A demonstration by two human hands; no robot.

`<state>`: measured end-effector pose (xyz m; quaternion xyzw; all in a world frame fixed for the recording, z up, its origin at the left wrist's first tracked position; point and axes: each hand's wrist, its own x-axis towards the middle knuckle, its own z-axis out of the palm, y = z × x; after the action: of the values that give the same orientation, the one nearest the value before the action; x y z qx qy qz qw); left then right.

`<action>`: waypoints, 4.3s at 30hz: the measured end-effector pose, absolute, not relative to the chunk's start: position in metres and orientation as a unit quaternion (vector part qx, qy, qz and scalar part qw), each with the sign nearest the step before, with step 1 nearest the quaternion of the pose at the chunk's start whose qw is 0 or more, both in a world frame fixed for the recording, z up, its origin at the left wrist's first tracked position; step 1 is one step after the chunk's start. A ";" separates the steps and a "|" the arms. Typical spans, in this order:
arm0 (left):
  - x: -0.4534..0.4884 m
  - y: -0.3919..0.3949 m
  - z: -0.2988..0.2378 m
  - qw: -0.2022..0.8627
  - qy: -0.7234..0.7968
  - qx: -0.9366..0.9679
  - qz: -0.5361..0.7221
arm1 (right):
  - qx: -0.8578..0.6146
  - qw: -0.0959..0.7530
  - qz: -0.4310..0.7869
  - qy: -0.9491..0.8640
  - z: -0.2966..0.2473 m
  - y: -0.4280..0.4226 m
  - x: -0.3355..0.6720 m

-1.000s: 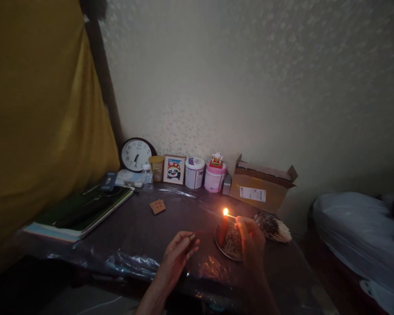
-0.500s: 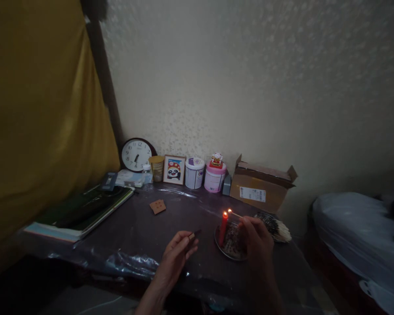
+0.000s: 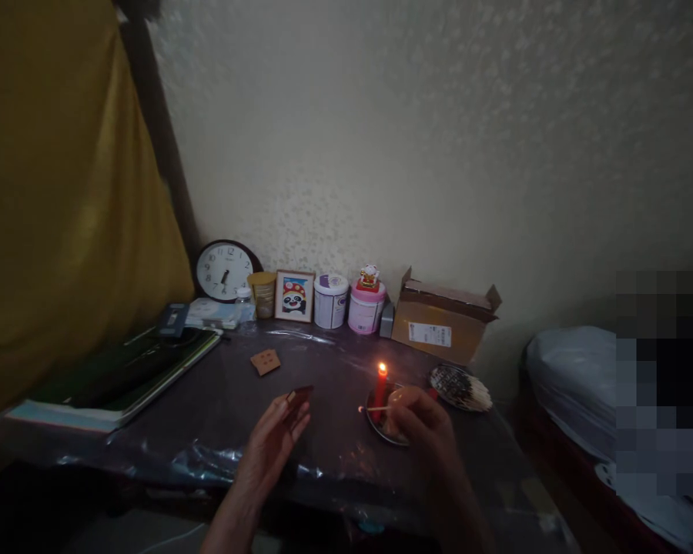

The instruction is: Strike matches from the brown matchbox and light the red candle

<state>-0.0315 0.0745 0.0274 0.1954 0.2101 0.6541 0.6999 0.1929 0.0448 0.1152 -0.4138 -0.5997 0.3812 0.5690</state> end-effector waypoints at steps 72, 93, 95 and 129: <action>-0.036 0.077 0.020 0.718 0.275 0.165 0.617 | -0.666 0.557 0.083 -0.489 0.073 0.059 0.354; -0.007 0.037 0.043 0.682 0.334 0.468 0.452 | -0.470 0.471 0.348 -0.660 0.039 0.015 0.157; -0.008 0.039 0.040 0.679 0.332 0.470 0.455 | -0.470 0.474 0.343 -0.661 0.038 0.016 0.155; -0.009 0.047 0.020 0.662 0.288 0.512 0.465 | -0.453 0.463 0.325 -0.690 0.025 0.026 0.157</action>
<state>-0.0091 0.0468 0.0204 0.5116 0.2882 0.4654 0.6623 0.1569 0.0264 0.0251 -0.4528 -0.6896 0.3245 0.4628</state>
